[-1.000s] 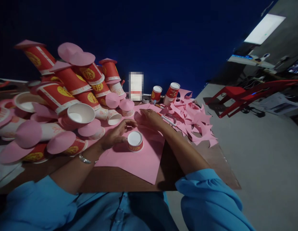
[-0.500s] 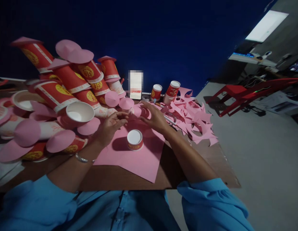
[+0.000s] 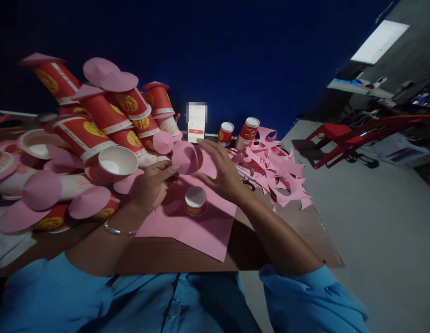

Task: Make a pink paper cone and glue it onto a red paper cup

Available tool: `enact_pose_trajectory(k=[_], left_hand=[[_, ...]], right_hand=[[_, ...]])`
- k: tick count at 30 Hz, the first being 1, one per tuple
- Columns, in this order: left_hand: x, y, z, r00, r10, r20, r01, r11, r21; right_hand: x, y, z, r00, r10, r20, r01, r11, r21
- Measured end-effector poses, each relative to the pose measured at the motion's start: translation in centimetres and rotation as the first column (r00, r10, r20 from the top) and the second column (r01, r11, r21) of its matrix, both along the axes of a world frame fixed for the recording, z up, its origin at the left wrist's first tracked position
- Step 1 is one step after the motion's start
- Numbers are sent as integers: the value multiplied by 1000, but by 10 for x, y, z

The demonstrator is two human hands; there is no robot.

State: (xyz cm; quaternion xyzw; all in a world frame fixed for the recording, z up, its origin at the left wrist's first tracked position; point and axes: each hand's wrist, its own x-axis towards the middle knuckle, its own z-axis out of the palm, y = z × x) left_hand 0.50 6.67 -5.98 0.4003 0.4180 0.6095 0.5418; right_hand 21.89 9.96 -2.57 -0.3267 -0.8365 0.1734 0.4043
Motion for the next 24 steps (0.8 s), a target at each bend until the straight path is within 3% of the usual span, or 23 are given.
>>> enact_pose_trajectory(k=[3,5,7,17,24], left_hand=[[-3,-5,5,994,-61,95,65,997,-43],[-4,-9,9,990,-94,105,102,992,-71],[-4,-13,12,989,-125,82,131,988,-82],[-16,-16,18,925,-376,-60,360,915,-184],[-21,-6,13,831,-525,-187,475,843,-253]], right_hand=[[5,-7,-2,943,-165,-288,65,943,-327],[7,-12,-5,905,-190,-380,-51,840,-541],[8,-18,-6,884,-176,-433,-169,744,-647],[12,-43,-15,850,-224,-477,-324,491,-809],[16,-49,-35,858,-248,-449,-326,412,-851]])
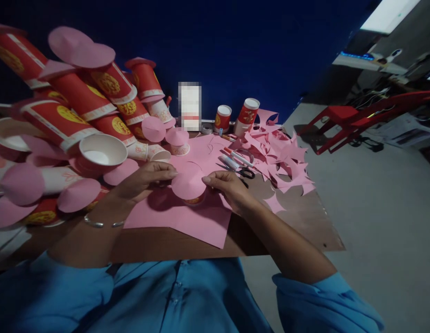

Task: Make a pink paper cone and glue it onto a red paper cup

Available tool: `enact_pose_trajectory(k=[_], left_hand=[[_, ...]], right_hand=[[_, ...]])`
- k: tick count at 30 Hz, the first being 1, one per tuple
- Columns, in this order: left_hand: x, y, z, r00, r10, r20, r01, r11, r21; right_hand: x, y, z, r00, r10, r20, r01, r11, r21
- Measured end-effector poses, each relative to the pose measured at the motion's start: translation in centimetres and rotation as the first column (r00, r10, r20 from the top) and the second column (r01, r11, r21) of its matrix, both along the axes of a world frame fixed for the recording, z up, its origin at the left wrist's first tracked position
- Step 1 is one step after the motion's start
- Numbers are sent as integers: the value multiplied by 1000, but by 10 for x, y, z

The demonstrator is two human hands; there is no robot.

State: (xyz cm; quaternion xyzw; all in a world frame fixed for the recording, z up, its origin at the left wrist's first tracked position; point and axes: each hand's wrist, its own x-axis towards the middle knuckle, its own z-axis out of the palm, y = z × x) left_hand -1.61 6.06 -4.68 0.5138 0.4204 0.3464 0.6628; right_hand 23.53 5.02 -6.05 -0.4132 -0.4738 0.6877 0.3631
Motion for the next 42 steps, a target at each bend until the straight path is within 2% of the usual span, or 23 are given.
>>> enact_pose_trajectory(k=[5,14,27,42], left_hand=[[-2,2,-4,999,-48,-22,46,997,-68],[-1,3,-10,995,-91,-48,86,991,-102],[1,3,-19,999,-42,10,43,989,-141],[1,2,-18,1000,-28,12,30,977,-211]], right_hand=[[0,-2,-9,1000,15,-8,-15,1000,-19],[3,-1,-16,1000,16,-24,-16,1000,-18],[4,-1,-17,999,49,-16,-50,993,-104],[2,-4,-18,997,37,-65,-47,988,-146]])
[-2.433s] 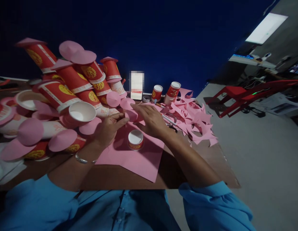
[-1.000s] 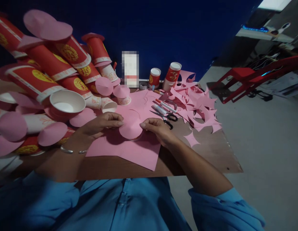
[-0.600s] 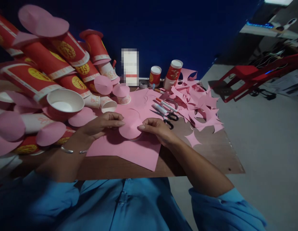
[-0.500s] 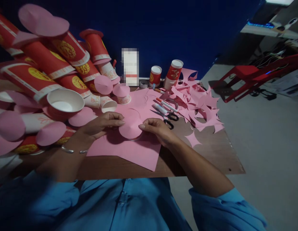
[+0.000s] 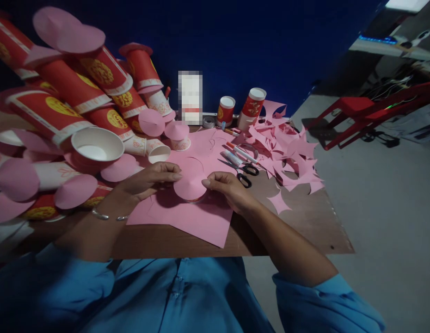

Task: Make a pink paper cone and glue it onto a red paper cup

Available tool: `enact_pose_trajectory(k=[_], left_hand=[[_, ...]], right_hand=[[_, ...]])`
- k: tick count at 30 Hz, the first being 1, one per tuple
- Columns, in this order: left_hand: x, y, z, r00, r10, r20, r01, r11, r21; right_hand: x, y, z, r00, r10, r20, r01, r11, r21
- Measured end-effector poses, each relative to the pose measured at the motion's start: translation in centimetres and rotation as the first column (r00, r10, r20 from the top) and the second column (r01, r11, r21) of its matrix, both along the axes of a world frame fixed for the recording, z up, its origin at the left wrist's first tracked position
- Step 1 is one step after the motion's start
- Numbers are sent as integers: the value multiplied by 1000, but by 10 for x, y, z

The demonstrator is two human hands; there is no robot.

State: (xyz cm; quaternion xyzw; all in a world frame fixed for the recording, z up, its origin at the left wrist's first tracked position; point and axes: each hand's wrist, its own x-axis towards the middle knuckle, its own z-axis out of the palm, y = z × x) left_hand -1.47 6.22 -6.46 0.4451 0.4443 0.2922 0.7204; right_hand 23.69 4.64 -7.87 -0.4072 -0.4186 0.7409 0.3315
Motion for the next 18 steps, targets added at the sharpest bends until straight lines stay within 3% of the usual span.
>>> enact_pose_trajectory(k=[18], left_hand=[[0,0,1,1000,-14,5,14,1000,2]], right_hand=[[-2,0,-2,1000,-25,6,25,999,25]])
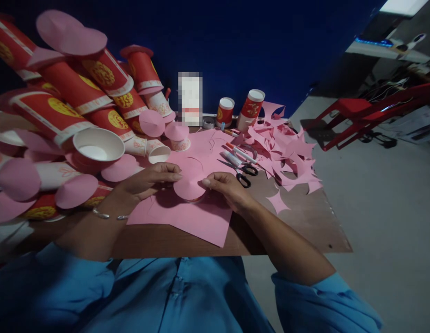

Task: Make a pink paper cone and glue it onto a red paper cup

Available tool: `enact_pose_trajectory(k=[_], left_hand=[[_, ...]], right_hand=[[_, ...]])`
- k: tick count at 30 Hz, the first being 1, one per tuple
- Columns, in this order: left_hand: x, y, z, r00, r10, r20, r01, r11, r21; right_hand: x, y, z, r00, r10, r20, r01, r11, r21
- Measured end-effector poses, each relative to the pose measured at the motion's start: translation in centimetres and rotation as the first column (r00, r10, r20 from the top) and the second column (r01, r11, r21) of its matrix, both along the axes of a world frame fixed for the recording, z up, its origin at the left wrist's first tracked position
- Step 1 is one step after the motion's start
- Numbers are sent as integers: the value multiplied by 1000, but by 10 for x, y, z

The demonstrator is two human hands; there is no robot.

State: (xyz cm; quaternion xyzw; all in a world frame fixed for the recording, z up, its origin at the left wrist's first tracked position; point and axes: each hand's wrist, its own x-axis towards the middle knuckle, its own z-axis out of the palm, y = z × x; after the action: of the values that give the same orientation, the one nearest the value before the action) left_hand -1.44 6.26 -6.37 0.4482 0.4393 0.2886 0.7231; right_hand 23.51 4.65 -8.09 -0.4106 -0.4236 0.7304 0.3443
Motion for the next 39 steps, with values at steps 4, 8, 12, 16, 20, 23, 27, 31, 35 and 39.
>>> enact_pose_trajectory(k=[4,8,12,16,20,23,27,31,35,39], left_hand=[[0,0,-1,1000,-3,4,3,1000,2],[-1,1,-3,1000,-3,8,3,1000,0],[-2,2,-5,1000,-10,14,10,1000,-13],[-2,1,-6,1000,-6,21,7,1000,-17],[-1,0,-6,999,9,45,-8,1000,-29],[1,-1,-5,997,31,75,-29,999,-28],[1,-1,-2,997,27,77,-26,1000,-14],[-2,2,-1,999,42,-3,-42,999,22],[-2,3,1,994,106,-26,-99,975,197],[0,-1,11,980,98,-171,-5,879,477]], right_hand=[[-1,1,2,999,28,22,-28,1000,-5],[-1,2,1,999,37,13,-37,999,-2],[-1,2,0,999,46,6,-46,999,-4],[0,2,0,999,45,5,-45,999,-14],[0,2,0,999,40,10,-40,999,-14],[1,1,1,999,43,14,-43,999,-13],[0,2,-1,999,-12,34,10,997,77],[1,2,-6,972,-220,78,181,921,345],[7,0,-7,920,-326,216,87,709,699],[9,-5,-5,884,-321,340,-127,535,835]])
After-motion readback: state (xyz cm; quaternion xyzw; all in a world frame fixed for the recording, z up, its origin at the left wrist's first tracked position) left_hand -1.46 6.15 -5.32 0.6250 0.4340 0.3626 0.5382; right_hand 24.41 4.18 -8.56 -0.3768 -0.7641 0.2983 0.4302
